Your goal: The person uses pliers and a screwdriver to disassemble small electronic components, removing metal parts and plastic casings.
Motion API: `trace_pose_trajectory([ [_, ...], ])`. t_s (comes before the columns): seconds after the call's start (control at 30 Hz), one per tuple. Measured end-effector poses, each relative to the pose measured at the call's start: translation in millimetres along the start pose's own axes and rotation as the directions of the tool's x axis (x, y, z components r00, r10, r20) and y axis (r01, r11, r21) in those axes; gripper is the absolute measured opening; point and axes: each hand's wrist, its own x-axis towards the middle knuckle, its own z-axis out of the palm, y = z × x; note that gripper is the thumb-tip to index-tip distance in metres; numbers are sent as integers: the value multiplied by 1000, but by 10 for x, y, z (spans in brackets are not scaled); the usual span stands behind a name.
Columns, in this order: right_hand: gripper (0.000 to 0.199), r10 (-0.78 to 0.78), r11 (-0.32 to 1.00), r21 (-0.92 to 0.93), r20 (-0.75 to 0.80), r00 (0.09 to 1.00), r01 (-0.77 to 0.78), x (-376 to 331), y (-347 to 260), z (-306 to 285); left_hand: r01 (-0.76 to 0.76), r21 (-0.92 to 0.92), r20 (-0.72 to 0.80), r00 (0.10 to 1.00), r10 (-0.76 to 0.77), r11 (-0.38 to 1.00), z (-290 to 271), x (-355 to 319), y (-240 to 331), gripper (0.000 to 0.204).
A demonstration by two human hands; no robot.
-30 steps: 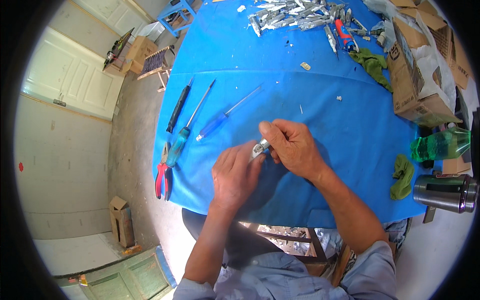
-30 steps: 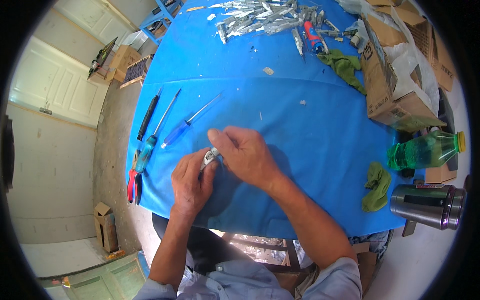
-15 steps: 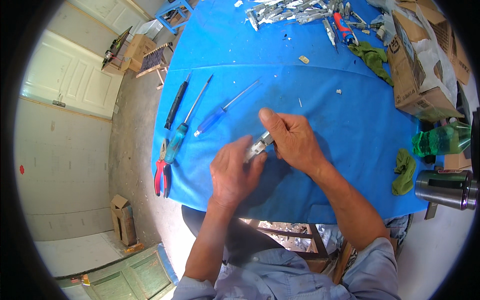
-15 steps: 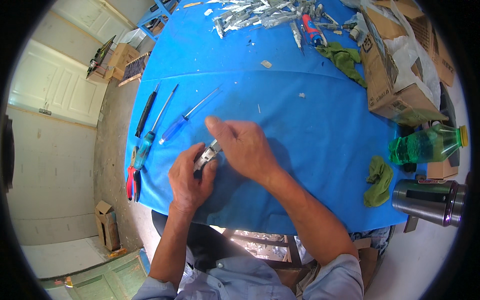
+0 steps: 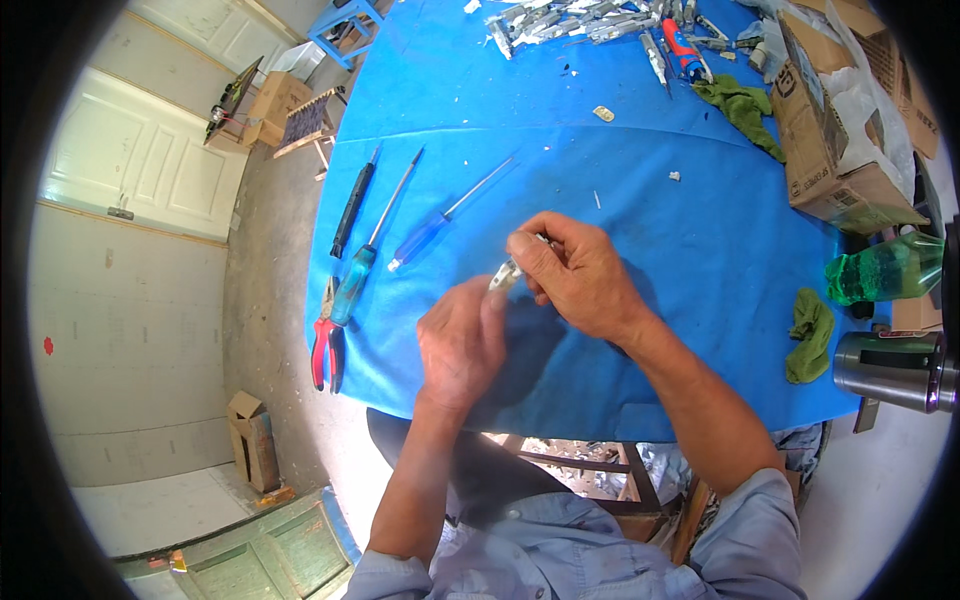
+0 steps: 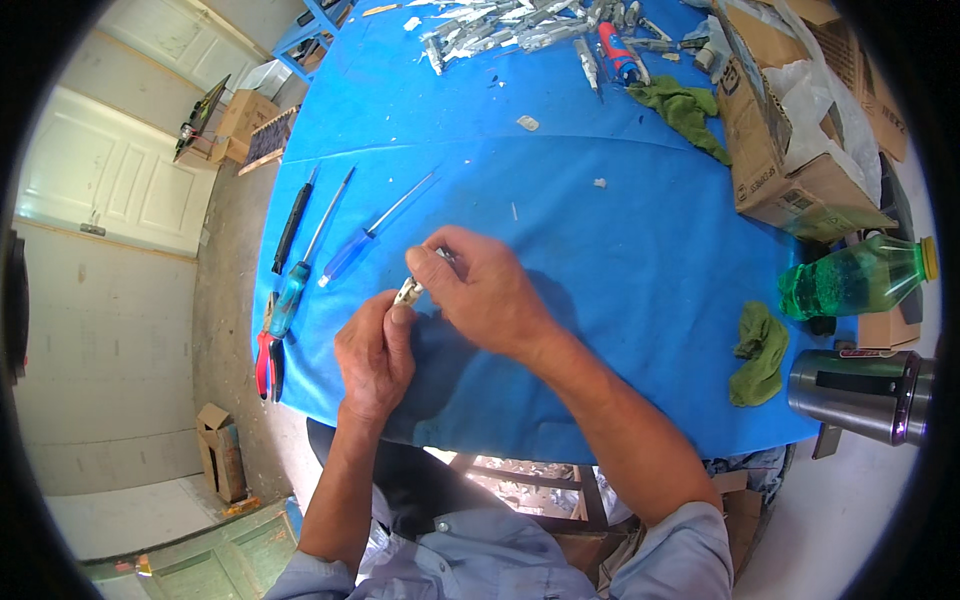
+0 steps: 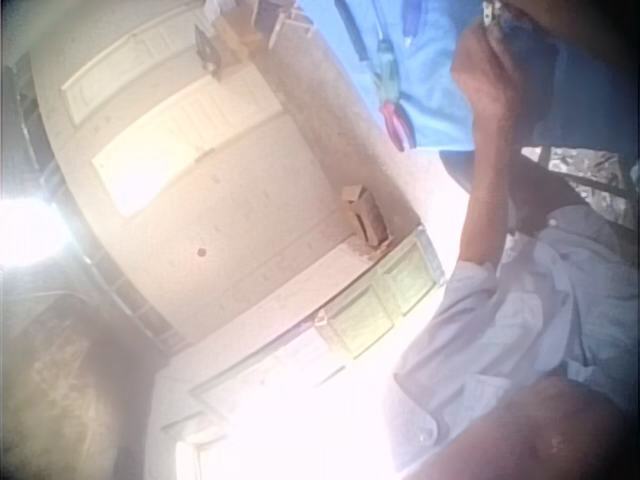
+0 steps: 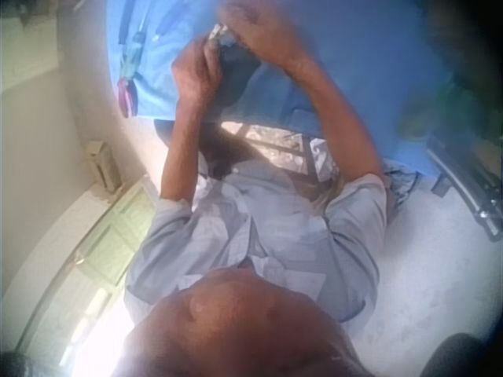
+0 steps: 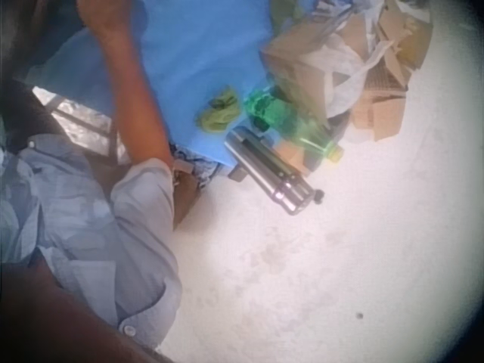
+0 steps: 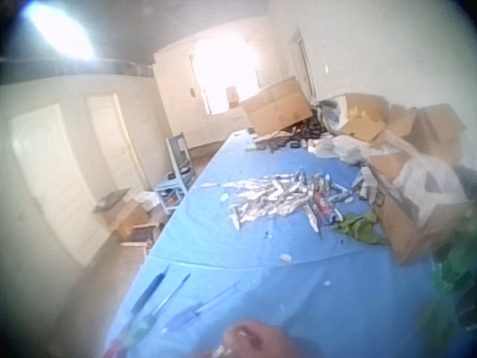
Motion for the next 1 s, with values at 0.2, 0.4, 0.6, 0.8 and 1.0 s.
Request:
trace_pose_trajectory([
  [0.2,32,54,998,-28,-39,998,-55,-2,-37,-29,36,-10,-78,996,-37,999,45,48,103,32],
  [0.4,42,10,989,-149,-62,998,-20,10,21,-38,-65,75,-40,997,68,995,36,40,43,33],
  [0.6,46,-27,991,-136,-55,998,20,25,79,-35,-113,69,-44,992,116,991,43,51,39,27],
  [0.8,48,71,989,-130,-40,997,-76,7,-8,-36,-129,91,-51,990,134,987,46,68,51,25],
  [1.0,43,51,986,-159,-25,998,-54,9,-27,-46,-104,140,-7,994,106,985,43,78,74,21],
])
